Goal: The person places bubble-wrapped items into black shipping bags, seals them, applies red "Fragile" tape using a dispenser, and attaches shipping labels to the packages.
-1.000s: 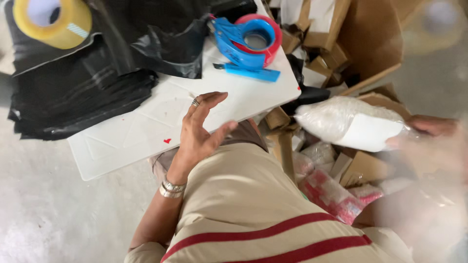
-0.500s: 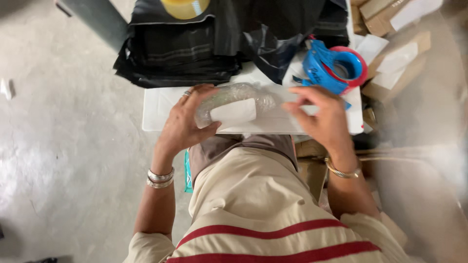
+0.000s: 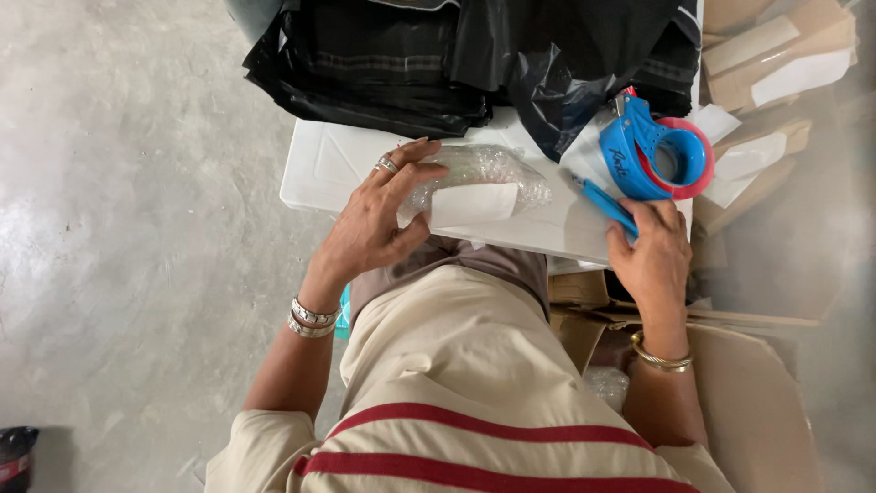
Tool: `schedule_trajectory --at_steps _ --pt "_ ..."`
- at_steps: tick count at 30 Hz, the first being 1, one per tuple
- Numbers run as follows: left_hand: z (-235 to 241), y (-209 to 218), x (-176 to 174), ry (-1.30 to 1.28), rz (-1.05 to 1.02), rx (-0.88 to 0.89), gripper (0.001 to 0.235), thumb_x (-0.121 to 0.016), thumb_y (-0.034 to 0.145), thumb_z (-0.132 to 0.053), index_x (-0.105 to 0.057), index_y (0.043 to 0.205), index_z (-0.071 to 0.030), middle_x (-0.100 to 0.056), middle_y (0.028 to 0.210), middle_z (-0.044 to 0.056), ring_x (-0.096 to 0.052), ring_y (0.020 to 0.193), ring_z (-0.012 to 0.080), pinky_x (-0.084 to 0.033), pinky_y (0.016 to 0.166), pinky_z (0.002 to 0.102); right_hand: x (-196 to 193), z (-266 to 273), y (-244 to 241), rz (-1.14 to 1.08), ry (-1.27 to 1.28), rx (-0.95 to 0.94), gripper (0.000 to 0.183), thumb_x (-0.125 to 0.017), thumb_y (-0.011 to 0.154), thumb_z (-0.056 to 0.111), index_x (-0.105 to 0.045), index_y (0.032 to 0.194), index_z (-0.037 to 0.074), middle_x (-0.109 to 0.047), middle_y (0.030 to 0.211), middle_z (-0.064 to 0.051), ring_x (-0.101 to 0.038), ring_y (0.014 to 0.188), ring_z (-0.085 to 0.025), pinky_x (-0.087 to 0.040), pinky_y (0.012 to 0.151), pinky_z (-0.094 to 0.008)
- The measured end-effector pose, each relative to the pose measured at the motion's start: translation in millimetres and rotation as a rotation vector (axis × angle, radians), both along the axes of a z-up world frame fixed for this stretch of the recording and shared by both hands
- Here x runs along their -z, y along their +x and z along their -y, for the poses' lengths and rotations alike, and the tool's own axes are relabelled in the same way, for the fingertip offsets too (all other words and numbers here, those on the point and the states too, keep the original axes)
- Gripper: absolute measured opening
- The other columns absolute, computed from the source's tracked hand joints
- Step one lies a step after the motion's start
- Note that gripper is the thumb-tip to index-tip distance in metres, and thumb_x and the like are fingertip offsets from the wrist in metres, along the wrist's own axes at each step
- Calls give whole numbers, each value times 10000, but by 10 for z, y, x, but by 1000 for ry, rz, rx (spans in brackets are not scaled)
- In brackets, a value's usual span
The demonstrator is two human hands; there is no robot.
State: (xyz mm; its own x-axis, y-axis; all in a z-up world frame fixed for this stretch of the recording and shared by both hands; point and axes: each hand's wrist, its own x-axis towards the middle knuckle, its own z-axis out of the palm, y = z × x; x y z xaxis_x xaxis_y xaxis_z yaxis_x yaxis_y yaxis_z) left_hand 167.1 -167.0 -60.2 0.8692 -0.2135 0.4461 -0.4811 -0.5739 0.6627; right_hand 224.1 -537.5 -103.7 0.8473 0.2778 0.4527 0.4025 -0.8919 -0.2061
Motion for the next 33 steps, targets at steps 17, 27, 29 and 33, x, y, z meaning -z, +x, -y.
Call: schedule_trajectory --at_steps 17,27,29,33 --pt "-50 -3 54 -91 -63 81 531 -794 827 -77 -604 1323 -86 -498 1551 123 -468 1462 325 -415 1218 458 -1353 -809 -2 89 -113 -529 264 -743 933 114 -779 1190 160 -706 1066 6 -628 982 -220 -455 916 -383" --pt "-55 8 27 -111 -81 75 511 -802 845 -86 -606 1317 -91 -511 1544 124 -469 1469 330 -429 1206 462 -1295 -955 91 103 -167 -600 301 -737 934 96 -779 1225 161 -690 1023 9 -599 928 -214 -423 869 -372" --pt "-60 10 19 -104 -88 74 515 -799 843 -83 -604 1319 -89 -511 1544 125 -467 1468 332 -431 1204 461 -1293 -957 88 110 -172 -595 305 -736 931 93 -783 1224 164 -691 1018 10 -598 921 -212 -422 863 -372" --pt "-57 4 -7 -116 -117 65 507 -792 839 -72 -608 1311 -93 -509 1550 127 -468 1470 334 -440 1197 457 -1289 -886 83 123 -245 -521 290 -739 921 72 -799 1183 179 -700 999 19 -615 911 -184 -404 835 -370"
